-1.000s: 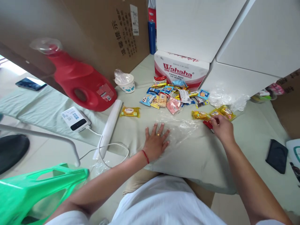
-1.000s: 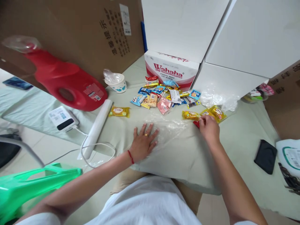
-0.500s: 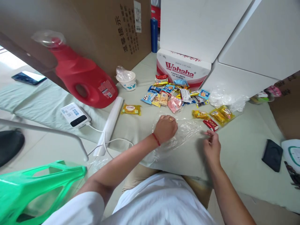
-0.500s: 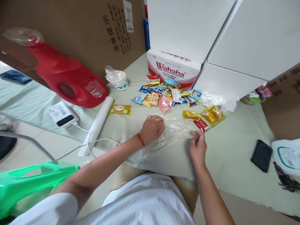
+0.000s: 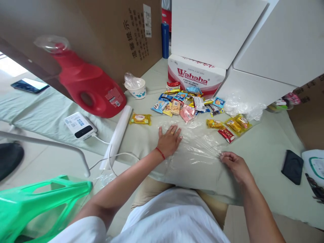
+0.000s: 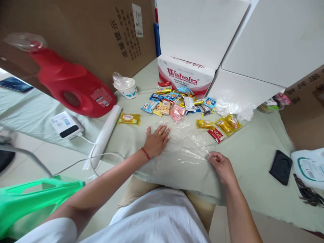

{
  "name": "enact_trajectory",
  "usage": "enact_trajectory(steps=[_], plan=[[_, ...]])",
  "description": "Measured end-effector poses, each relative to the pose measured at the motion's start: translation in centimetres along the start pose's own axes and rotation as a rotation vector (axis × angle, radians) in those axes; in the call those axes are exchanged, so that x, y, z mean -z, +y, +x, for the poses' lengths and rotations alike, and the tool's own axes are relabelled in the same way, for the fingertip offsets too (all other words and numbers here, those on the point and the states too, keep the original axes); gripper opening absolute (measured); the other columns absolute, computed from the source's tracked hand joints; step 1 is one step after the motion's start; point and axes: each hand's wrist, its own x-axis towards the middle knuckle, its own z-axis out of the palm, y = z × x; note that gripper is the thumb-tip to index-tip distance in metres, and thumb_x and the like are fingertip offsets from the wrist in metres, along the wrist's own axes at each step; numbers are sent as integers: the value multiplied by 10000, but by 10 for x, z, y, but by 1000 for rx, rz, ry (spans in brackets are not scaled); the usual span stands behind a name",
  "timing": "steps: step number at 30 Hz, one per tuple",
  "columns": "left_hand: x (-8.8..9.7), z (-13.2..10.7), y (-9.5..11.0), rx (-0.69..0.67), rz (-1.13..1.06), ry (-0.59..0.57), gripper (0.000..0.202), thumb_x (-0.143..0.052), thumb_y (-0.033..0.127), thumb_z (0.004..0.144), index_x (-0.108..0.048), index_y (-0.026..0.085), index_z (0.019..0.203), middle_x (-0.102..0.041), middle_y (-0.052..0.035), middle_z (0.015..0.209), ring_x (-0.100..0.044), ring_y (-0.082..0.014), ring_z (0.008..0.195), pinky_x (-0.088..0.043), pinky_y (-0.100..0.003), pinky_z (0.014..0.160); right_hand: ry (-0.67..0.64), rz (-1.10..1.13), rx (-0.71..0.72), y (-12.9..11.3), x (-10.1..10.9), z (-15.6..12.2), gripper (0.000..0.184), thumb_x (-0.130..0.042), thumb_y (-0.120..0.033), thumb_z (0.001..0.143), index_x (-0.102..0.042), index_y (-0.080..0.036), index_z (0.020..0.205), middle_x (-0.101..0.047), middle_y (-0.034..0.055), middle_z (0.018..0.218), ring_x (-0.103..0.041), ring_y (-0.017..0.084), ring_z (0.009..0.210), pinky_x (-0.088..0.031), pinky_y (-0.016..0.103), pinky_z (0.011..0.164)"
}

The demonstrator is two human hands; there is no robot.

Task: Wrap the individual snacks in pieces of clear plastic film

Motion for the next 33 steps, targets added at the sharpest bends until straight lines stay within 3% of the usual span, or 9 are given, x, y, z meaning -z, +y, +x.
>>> enact_trajectory(steps=[3,6,10,13,16,21,25,30,33], plan=[[6,-6,-2,-4,34,47,472,-390,368,1059,-566,282,1488,-469,-127,1628,-381,-341,1537,-34,-749,1232,185,-314,122,-2,19,5,478,-772,-590,649,-748,-186,902,-678,19,684,-536,167,573,-399,290,560],[4,-20,-1,13,86,25,490,-388,361,1057,-548,264,1510,-476,-127,1622,-410,-343,1520,-89,-747,1237,266,-516,358,-39,5,22,405,-617,-549,826,-759,-207,989,-756,65,850,-624,201,674,-476,320,665],[-5,-45,7,17,161,-28,527,-369,379,1066,-480,254,1566,-424,-105,1657,-395,-311,1534,-185,-682,1260,15,-785,646,-116,-74,57,333,-473,-379,969,-750,-203,1023,-771,99,1038,-700,242,958,-500,330,855],[-7,-57,10,6,183,-28,522,-351,373,1076,-472,266,1572,-442,-85,1649,-392,-289,1538,-219,-638,1271,40,-1035,591,-159,-143,84,399,-431,-396,1032,-726,-168,1175,-732,173,1189,-704,278,1049,-496,337,856],[-5,-61,9,-7,174,-32,510,-346,376,1083,-480,270,1564,-453,-75,1643,-389,-278,1541,-224,-621,1277,-57,-1189,458,-175,-182,103,379,-545,-379,988,-718,-129,1213,-719,226,1214,-707,302,1098,-498,325,847],[-5,-61,5,-10,120,-25,504,-357,383,1086,-487,243,1552,-461,-84,1638,-383,-277,1542,-217,-625,1280,-105,-1238,518,-176,-178,117,306,-530,-291,979,-732,-168,1172,-738,193,1157,-709,307,1082,-503,328,843],[-7,-60,3,-12,90,-22,495,-370,382,1082,-499,243,1539,-455,-83,1643,-385,-284,1539,-212,-626,1278,-29,-1278,635,-191,-169,141,351,-528,-269,976,-677,-193,1284,-654,195,1345,-691,316,1096,-516,353,841],[-5,-60,4,-4,100,-31,493,-390,384,1075,-502,245,1535,-469,-88,1634,-396,-286,1532,-229,-622,1275,-254,-1422,408,-213,-182,174,441,-748,-321,831,-718,-138,1232,-710,197,1211,-676,321,1104,-518,352,856],[-5,-60,5,-3,117,-35,499,-362,398,1082,-498,247,1537,-463,-85,1638,-387,-276,1537,-219,-617,1278,-246,-1392,354,-212,-186,173,438,-788,-339,795,-741,-132,1178,-706,193,1187,-644,333,1134,-507,359,875]])
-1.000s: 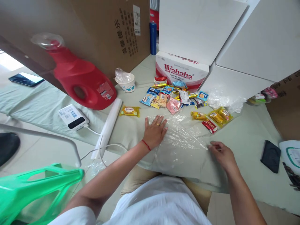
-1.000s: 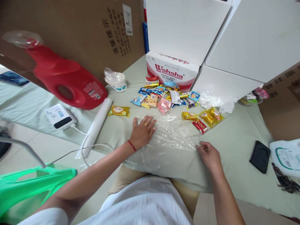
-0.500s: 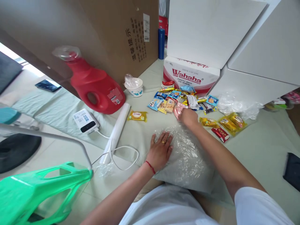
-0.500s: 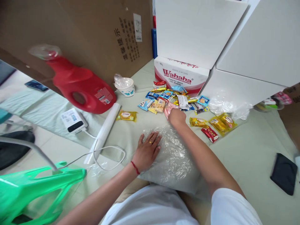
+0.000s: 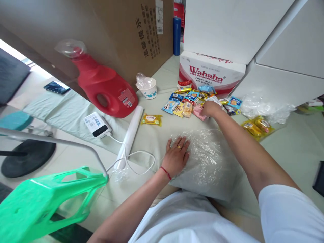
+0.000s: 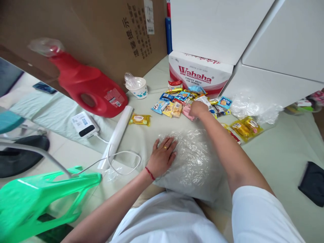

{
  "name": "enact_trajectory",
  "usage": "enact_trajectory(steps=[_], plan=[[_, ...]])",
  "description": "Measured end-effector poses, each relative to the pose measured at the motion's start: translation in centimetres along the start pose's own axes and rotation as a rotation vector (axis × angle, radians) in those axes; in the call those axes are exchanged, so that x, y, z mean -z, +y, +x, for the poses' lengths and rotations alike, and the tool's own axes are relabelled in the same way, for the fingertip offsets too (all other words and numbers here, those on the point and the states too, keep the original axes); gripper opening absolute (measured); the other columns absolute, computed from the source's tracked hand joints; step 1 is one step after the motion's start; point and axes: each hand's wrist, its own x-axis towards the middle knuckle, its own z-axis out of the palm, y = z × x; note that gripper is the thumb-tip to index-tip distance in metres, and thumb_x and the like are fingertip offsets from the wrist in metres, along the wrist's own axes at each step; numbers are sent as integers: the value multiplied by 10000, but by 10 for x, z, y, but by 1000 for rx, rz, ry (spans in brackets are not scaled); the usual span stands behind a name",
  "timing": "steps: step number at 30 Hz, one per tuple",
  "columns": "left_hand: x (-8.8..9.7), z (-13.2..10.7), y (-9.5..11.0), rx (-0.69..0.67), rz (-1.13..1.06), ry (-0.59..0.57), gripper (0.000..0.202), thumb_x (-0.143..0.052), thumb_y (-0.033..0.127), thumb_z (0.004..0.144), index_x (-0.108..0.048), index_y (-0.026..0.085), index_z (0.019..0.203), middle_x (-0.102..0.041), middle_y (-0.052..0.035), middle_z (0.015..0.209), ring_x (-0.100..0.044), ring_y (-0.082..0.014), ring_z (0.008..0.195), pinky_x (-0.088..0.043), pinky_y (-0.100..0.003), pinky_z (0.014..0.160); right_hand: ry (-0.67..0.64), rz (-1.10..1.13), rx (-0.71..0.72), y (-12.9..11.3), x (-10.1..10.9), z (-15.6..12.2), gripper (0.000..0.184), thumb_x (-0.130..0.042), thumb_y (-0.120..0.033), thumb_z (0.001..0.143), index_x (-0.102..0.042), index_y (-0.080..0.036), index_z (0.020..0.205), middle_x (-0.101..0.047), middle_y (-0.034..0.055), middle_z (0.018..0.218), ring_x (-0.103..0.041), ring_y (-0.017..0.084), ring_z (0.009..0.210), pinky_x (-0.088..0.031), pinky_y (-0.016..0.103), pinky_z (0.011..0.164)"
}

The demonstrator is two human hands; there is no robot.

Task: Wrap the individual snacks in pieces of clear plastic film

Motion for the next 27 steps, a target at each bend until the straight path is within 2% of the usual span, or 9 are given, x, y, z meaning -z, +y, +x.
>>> enact_trajectory(steps=[4,7,9,13,16,20,23,25,27], plan=[[0,0,1,-3,22,3,507,-342,409,1084,-490,254,1544,-457,-80,1642,-376,-268,1544,-215,-608,1281,207,59,95,19,-6,-34,345,-747,-291,802,-750,-166,1124,-659,196,1233,-537,398,1228,-476,411,892],[0,0,2,-5,35,4,510,-331,401,1085,-488,255,1548,-451,-79,1646,-368,-266,1549,-219,-604,1278,274,254,219,52,-4,-78,260,-668,-331,848,-735,-170,1041,-694,139,1023,-608,301,975,-456,367,798],[-1,0,2,-5,42,2,506,-311,381,1090,-493,257,1545,-451,-75,1646,-369,-262,1550,-221,-601,1276,182,430,317,71,-5,-109,284,-620,-406,879,-716,-181,1023,-693,77,925,-608,233,839,-445,325,739],[-2,0,3,-8,58,6,507,-282,349,1095,-490,249,1547,-451,-74,1646,-376,-260,1545,-224,-616,1268,-226,653,541,76,-28,-154,331,-619,-481,867,-709,-190,996,-688,16,865,-613,198,802,-430,274,688],[-3,0,4,-5,71,13,498,-311,344,1088,-491,254,1544,-450,-73,1647,-380,-261,1542,-226,-617,1267,-310,403,487,55,-49,-166,204,-651,-350,855,-725,-186,952,-700,36,885,-626,211,840,-426,277,703],[-3,1,5,-6,70,15,495,-349,354,1079,-487,257,1544,-454,-82,1645,-387,-268,1537,-226,-612,1270,76,82,342,12,-43,-160,326,-638,-376,935,-721,-186,1187,-700,150,1171,-621,315,1092,-481,379,869],[-1,1,4,-6,50,18,488,-362,344,1075,-495,261,1536,-487,-92,1621,-399,-275,1527,-231,-616,1269,415,-1,585,-46,-27,-134,387,-583,-372,990,-678,-162,1301,-637,202,1353,-476,379,1358,-376,519,1116],[0,1,4,0,37,15,473,-379,330,1067,-526,261,1511,-541,-101,1575,-429,-283,1505,-234,-623,1267,496,-44,883,-96,-26,-105,492,-627,-356,970,-592,-205,1437,-538,156,1530,-312,369,1508,-193,588,1232],[0,1,3,-2,29,10,461,-397,324,1060,-556,255,1487,-576,-111,1537,-451,-293,1487,-229,-631,1268,471,-95,1049,-141,-30,-69,561,-619,-360,976,-517,-238,1514,-455,76,1626,-207,335,1564,-100,588,1261]])
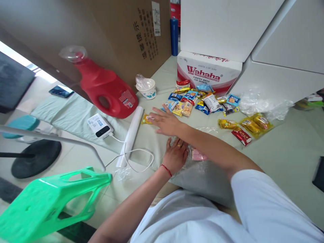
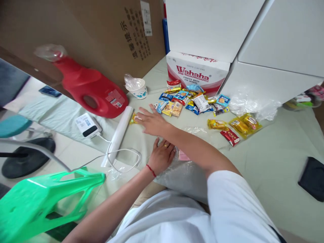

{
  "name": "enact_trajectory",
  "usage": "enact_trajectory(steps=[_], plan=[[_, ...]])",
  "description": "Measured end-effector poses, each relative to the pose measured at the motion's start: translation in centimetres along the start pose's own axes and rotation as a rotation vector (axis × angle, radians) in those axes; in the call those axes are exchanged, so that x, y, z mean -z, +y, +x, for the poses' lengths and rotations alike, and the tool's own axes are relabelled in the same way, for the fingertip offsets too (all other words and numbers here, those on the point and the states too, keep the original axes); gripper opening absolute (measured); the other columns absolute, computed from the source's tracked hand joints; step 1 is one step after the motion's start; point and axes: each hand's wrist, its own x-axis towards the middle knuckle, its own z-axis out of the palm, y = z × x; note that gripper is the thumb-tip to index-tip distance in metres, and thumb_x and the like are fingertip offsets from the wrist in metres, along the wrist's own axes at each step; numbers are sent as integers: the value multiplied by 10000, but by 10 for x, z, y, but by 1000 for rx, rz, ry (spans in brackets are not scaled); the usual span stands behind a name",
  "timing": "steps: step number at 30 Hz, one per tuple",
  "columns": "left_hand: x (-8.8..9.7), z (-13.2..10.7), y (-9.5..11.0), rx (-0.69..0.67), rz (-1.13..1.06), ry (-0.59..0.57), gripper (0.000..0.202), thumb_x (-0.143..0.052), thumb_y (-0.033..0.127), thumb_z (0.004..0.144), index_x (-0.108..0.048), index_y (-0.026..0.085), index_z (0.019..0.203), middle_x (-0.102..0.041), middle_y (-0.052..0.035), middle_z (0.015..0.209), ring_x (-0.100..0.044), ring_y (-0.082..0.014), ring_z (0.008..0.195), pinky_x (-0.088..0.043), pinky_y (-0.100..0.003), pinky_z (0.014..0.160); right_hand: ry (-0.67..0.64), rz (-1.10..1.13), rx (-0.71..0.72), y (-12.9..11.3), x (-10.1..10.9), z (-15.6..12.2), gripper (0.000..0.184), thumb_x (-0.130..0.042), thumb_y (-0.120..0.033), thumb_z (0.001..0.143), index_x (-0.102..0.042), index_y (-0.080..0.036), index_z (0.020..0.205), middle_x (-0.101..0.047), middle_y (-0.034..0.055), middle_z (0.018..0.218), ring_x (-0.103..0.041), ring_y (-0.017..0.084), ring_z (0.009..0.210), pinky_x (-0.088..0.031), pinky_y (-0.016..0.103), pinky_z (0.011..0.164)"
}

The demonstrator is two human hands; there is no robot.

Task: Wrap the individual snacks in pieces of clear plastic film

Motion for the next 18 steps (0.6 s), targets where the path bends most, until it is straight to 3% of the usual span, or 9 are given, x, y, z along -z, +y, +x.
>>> enact_trajectory(steps=[3,5,8,11,14,18], plan=[[0,0,-1,-3,0,-7,482,-386,330,1063,-527,244,1516,-538,-113,1575,-426,-295,1506,-214,-632,1273,-54,-6,8,26,-28,47,549,-552,-318,1008,-477,-226,1544,-523,30,1574,-176,317,1571,-29,595,1257],[0,0,-1,2,6,-15,497,-364,342,1071,-497,249,1540,-494,-100,1614,-401,-286,1526,-209,-622,1277,-49,-8,-88,55,-33,49,516,-513,-254,1014,-505,-205,1527,-632,68,1447,-216,324,1556,-1,635,1238],[1,0,-1,9,10,-27,498,-347,353,1076,-491,265,1545,-469,-86,1634,-392,-279,1534,-207,-613,1280,-49,4,-274,99,-27,13,485,-488,-234,1021,-546,-230,1502,-690,120,1345,-279,342,1527,-20,692,1210],[1,0,-1,8,-1,-28,498,-349,359,1077,-491,266,1546,-463,-86,1638,-390,-277,1535,-209,-614,1280,-76,36,-376,127,-19,-44,500,-477,-235,1029,-515,-248,1528,-632,141,1442,-278,343,1524,-87,702,1195],[1,0,0,12,-4,-23,496,-352,363,1078,-496,265,1543,-456,-88,1642,-385,-277,1540,-213,-617,1278,-76,56,-386,136,-15,-92,486,-475,-242,1044,-508,-232,1529,-604,140,1483,-258,314,1539,-135,643,1199],[1,0,1,18,-2,-28,498,-339,373,1084,-491,262,1544,-448,-81,1647,-379,-269,1545,-216,-621,1274,-58,62,-404,132,-8,-122,477,-531,-306,1035,-538,-252,1509,-592,114,1503,-249,316,1545,-94,612,1198]])
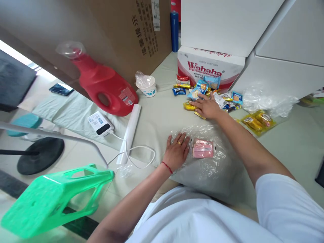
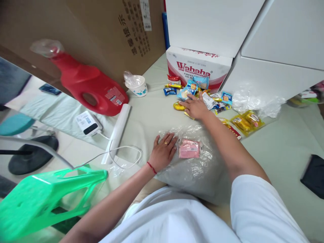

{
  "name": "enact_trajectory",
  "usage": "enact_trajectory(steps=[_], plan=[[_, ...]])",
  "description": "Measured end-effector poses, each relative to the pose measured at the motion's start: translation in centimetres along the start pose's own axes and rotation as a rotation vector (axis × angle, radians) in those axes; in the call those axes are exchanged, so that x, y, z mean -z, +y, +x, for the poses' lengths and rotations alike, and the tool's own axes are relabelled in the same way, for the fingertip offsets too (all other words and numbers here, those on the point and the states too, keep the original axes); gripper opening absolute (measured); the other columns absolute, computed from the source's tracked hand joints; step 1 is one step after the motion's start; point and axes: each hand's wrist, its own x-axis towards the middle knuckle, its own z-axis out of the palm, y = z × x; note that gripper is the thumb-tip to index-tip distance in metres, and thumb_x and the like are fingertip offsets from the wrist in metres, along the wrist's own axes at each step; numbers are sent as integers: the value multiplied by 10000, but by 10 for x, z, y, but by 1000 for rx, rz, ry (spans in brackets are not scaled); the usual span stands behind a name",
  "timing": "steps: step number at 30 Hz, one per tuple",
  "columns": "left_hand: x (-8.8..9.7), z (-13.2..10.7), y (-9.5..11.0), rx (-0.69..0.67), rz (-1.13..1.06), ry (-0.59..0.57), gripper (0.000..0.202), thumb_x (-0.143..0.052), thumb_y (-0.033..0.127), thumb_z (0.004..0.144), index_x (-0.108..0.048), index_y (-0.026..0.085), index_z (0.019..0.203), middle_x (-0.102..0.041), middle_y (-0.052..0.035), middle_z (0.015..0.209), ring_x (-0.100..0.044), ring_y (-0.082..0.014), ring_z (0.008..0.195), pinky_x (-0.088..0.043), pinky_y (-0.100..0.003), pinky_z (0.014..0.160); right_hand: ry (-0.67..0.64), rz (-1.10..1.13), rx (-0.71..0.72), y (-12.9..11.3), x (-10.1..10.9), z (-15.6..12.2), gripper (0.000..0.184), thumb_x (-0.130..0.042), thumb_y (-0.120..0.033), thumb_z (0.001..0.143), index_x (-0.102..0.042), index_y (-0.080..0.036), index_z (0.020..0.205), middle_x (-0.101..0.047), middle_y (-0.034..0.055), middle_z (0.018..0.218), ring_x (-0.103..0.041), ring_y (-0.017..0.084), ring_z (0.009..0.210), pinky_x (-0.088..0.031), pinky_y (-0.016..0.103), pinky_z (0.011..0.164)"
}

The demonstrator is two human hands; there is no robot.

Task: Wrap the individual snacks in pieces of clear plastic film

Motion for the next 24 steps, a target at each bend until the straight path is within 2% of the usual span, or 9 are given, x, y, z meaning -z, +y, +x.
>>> enact_trajectory(steps=[2,4,7,9,11,13,16,19,24], plan=[[0,0,0,-4,-6,1,497,-325,375,1089,-492,262,1544,-450,-79,1646,-377,-262,1547,-210,-615,1277,16,19,-12,-3,11,-12,545,-591,-392,998,-522,-275,1526,-499,99,1594,-251,346,1539,-91,623,1201],[0,0,-1,3,-19,7,501,-303,373,1094,-495,258,1542,-454,-80,1644,-380,-256,1547,-207,-602,1280,67,68,-43,-10,27,-30,577,-575,-460,991,-520,-264,1531,-447,98,1630,-310,349,1507,-165,576,1207],[-2,2,-7,33,-47,22,511,-275,353,1095,-503,245,1539,-462,-88,1638,-401,-247,1536,-232,-570,1278,146,188,-185,-30,49,-79,497,-352,-446,1069,-633,-212,1406,-620,122,1432,-517,297,1327,-353,432,1119],[-3,4,-11,46,-57,31,510,-279,347,1091,-512,239,1531,-467,-90,1635,-415,-241,1527,-260,-549,1273,139,256,-246,-49,54,-119,527,-261,-433,1087,-695,-214,1290,-696,124,1257,-594,280,1186,-418,400,1035],[-5,7,-15,42,-52,34,500,-305,346,1082,-524,238,1518,-463,-89,1638,-410,-242,1529,-270,-543,1269,85,279,-162,-71,47,-152,473,-347,-473,1071,-710,-237,1260,-703,119,1219,-587,287,1173,-423,416,1027],[-6,9,-16,27,-30,27,490,-332,345,1074,-531,243,1510,-455,-88,1644,-385,-249,1544,-246,-565,1273,15,230,-22,-92,34,-172,426,-516,-504,1016,-692,-251,1310,-682,123,1278,-528,312,1255,-387,454,1070],[-7,12,-15,10,6,13,491,-341,344,1070,-526,249,1514,-453,-88,1644,-353,-262,1560,-194,-624,1274,-79,59,69,-115,15,-178,448,-657,-405,948,-663,-222,1357,-663,157,1298,-458,353,1312,-325,513,1096],[-6,13,-13,8,26,12,502,-332,347,1070,-515,248,1527,-454,-92,1643,-360,-266,1557,-197,-642,1268,-120,-13,24,-119,9,-172,336,-615,-320,969,-700,-201,1271,-680,173,1181,-480,356,1242,-337,512,1034],[-6,11,-10,17,27,22,509,-322,340,1070,-507,260,1538,-453,-94,1643,-372,-261,1551,-194,-627,1273,-93,104,-116,-105,13,-168,353,-681,-439,933,-696,-225,1213,-653,144,1210,-484,330,1213,-377,447,992]])
